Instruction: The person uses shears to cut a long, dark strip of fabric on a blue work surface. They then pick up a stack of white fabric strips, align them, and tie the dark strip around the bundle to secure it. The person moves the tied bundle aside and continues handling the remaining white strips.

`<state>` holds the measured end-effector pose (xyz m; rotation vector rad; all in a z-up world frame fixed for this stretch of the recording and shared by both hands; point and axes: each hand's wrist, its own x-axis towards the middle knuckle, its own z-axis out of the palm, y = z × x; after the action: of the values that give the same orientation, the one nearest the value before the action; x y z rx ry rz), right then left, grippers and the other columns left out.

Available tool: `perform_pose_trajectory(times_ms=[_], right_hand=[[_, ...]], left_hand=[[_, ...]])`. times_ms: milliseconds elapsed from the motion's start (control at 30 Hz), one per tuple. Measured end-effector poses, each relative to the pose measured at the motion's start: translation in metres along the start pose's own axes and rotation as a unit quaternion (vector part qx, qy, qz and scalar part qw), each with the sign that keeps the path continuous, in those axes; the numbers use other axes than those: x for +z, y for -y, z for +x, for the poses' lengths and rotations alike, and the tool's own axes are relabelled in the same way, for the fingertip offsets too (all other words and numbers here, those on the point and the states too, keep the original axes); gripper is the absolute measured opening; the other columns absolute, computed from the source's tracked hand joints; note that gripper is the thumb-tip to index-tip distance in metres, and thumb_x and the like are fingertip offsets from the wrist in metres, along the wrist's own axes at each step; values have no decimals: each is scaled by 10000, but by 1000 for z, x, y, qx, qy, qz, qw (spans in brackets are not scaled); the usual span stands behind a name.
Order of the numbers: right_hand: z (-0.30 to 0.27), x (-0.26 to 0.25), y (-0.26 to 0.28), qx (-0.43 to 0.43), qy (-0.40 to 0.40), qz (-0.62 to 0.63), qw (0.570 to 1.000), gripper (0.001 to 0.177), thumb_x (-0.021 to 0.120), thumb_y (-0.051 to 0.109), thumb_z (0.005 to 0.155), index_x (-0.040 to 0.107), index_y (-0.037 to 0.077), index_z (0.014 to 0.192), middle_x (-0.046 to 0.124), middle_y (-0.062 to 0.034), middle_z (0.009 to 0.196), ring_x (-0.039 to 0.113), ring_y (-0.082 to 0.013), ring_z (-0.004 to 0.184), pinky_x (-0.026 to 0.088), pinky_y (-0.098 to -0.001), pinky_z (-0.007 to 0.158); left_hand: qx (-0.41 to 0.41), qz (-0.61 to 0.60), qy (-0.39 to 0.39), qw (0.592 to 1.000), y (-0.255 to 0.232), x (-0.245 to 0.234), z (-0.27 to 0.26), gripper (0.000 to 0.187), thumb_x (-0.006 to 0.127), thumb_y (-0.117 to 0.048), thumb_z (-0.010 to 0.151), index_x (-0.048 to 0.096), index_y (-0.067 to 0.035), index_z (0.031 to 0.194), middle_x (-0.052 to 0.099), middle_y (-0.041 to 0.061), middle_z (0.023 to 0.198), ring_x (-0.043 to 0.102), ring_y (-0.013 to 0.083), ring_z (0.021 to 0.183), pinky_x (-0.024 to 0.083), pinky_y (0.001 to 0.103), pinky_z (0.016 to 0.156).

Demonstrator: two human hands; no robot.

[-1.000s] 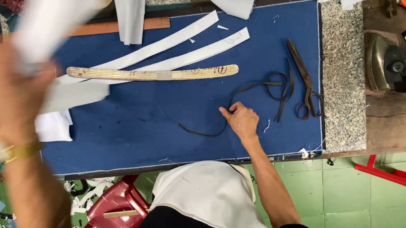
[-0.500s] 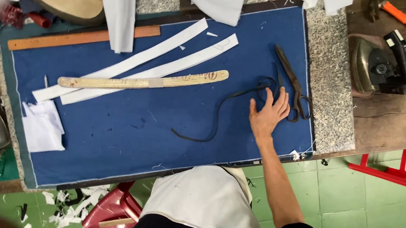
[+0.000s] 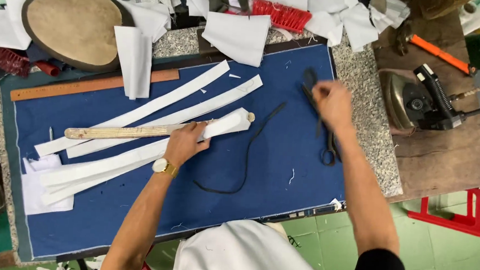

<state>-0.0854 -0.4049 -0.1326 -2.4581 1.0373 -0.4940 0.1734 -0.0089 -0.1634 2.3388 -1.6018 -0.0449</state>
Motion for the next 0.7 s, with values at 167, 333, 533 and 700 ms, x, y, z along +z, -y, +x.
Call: perform_pose_trajectory(times_ms=[167, 333, 533, 700], right_hand=[[100, -62, 23, -45, -107, 95, 989, 263, 703, 267, 1100, 557, 104, 1245, 728, -137, 1075, 786, -284, 892, 683, -337, 760], [89, -80, 24, -77, -139, 49, 986, 677, 627, 445, 1194, 312, -4, 1592, 277, -344, 1598, 185, -459, 1505, 361, -675, 1192], [-61, -32, 26, -60, -107, 1, 993, 234, 659, -1, 1045, 668, -126, 1242, 639, -258, 961, 669, -433, 863, 566, -474, 714], [-183, 9, -24, -32, -92, -89, 991, 387, 562, 12, 939, 693, 15, 1303, 561, -204, 1295, 586, -386, 1137, 502, -457, 935]], left_hand=[[12, 39, -8, 999, -1, 3, 14, 451, 697, -446, 876, 654, -134, 1199, 668, 70, 911, 693, 283, 767, 564, 401, 598], [10, 96, -28, 995, 7, -2, 18, 416, 669, -417, 934, 627, -114, 1216, 610, 105, 932, 623, 300, 756, 526, 424, 606], [-7, 107, -92, 990, -18, -26, 6, 683, 791, -449, 867, 600, -66, 1399, 569, 123, 1049, 594, 282, 981, 451, 468, 966], [2, 1, -92, 996, -67, 5, -54, 499, 667, -518, 961, 694, -67, 1173, 616, 160, 1090, 613, 330, 1041, 470, 490, 925]])
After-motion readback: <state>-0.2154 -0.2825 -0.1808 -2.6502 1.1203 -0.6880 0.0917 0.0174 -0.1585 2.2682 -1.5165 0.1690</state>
